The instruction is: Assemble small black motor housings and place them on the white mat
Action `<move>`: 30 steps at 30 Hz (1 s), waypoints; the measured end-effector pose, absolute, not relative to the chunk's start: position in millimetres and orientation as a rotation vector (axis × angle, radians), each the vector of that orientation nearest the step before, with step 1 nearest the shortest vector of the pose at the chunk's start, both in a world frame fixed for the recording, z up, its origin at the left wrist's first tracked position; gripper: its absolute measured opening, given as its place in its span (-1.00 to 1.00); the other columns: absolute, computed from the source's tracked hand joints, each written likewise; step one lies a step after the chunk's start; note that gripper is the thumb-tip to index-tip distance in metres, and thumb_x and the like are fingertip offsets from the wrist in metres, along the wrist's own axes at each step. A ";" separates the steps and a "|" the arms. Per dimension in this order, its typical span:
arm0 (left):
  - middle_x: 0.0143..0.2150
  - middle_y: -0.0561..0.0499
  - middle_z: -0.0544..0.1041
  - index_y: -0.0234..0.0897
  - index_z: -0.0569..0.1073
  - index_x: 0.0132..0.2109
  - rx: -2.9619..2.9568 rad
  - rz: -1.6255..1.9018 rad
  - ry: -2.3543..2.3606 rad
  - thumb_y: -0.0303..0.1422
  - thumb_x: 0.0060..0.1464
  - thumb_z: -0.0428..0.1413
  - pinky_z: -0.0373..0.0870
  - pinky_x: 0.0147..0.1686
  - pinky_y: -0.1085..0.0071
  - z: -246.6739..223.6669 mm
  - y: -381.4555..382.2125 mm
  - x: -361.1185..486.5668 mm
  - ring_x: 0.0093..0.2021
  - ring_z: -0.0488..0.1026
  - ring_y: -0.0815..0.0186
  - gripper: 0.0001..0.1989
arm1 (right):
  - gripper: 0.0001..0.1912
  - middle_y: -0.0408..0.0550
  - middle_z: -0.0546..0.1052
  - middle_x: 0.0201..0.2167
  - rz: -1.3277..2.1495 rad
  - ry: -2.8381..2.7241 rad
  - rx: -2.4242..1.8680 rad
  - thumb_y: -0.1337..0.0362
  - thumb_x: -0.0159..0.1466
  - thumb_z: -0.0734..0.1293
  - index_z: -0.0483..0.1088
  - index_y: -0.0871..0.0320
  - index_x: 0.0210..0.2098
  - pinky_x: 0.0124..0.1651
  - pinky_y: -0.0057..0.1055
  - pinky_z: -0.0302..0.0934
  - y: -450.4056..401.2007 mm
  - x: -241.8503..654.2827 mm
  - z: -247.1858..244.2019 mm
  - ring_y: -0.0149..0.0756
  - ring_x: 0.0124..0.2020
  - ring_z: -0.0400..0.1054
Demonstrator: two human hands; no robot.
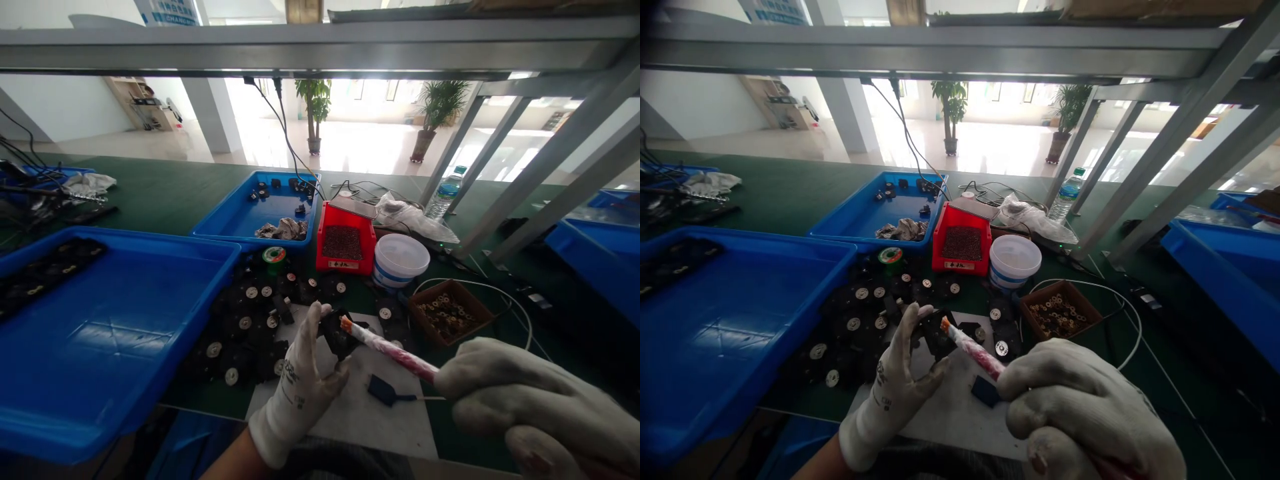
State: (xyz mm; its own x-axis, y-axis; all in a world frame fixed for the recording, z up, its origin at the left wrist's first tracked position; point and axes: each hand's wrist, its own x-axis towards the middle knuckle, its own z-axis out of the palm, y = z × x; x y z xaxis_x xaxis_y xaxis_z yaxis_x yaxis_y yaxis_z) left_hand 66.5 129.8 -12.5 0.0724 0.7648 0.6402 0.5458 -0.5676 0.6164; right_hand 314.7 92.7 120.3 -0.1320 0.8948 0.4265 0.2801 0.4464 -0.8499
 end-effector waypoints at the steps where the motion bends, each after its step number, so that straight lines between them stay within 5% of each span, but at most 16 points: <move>1: 0.33 -0.35 0.45 -0.25 -0.09 0.56 2.158 1.503 1.330 -0.41 0.20 0.25 0.54 0.24 0.03 -12.4 128.7 66.7 0.31 0.48 -0.03 -0.06 | -0.69 0.03 0.64 -0.45 0.656 -1.725 -1.015 -0.02 0.36 0.39 0.64 -0.11 -0.45 -0.35 -0.21 0.40 94.2 307.0 125.7 -0.06 -0.41 0.53; 8: 0.28 -0.28 0.51 -0.28 0.02 0.54 2.368 1.553 1.334 -0.50 0.18 0.23 0.60 0.19 0.13 -21.3 125.4 65.5 0.27 0.52 0.01 -0.12 | -0.69 -0.06 0.63 -0.44 0.595 -2.001 -0.879 0.22 0.44 0.32 0.57 0.00 -0.42 -0.38 -0.42 0.44 108.2 303.8 134.1 -0.25 -0.45 0.55; 13: 0.26 -0.31 0.52 -0.33 0.06 0.53 2.459 1.642 1.304 -0.56 0.15 0.26 0.60 0.20 0.13 -26.6 123.7 65.3 0.29 0.51 0.00 -0.10 | -0.44 -0.09 0.51 -0.56 0.886 -1.584 -1.071 0.03 0.50 0.27 0.45 0.08 -0.60 -0.44 -0.45 0.42 117.8 304.0 119.3 -0.30 -0.50 0.47; 19: 0.24 -0.34 0.52 -0.32 0.03 0.54 2.480 1.747 1.301 -0.59 0.13 0.31 0.63 0.15 0.08 -21.2 125.8 62.2 0.29 0.50 -0.04 -0.05 | -0.38 -0.13 0.46 -0.57 1.057 -1.020 -1.237 -0.19 0.34 0.40 0.37 0.13 -0.64 -0.67 -0.54 0.20 123.0 296.1 105.4 -0.44 -0.66 0.29; 30: 0.25 -0.32 0.52 -0.24 0.03 0.53 2.340 1.677 1.370 -0.45 0.19 0.31 0.69 0.06 0.11 -16.9 125.7 66.0 0.21 0.58 -0.02 -0.09 | -0.43 -0.09 0.51 -0.50 0.972 -1.039 -1.222 -0.20 0.34 0.40 0.44 0.11 -0.57 -0.68 -0.48 0.21 119.5 301.5 109.8 -0.41 -0.64 0.30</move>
State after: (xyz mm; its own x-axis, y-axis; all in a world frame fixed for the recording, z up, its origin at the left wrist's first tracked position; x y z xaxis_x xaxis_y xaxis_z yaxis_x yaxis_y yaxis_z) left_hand 66.0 125.7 -16.9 0.0778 0.6062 0.7915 0.6547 -0.6298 0.4180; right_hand 301.5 119.5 109.8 0.2520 0.9636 0.0895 -0.0250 0.0989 -0.9948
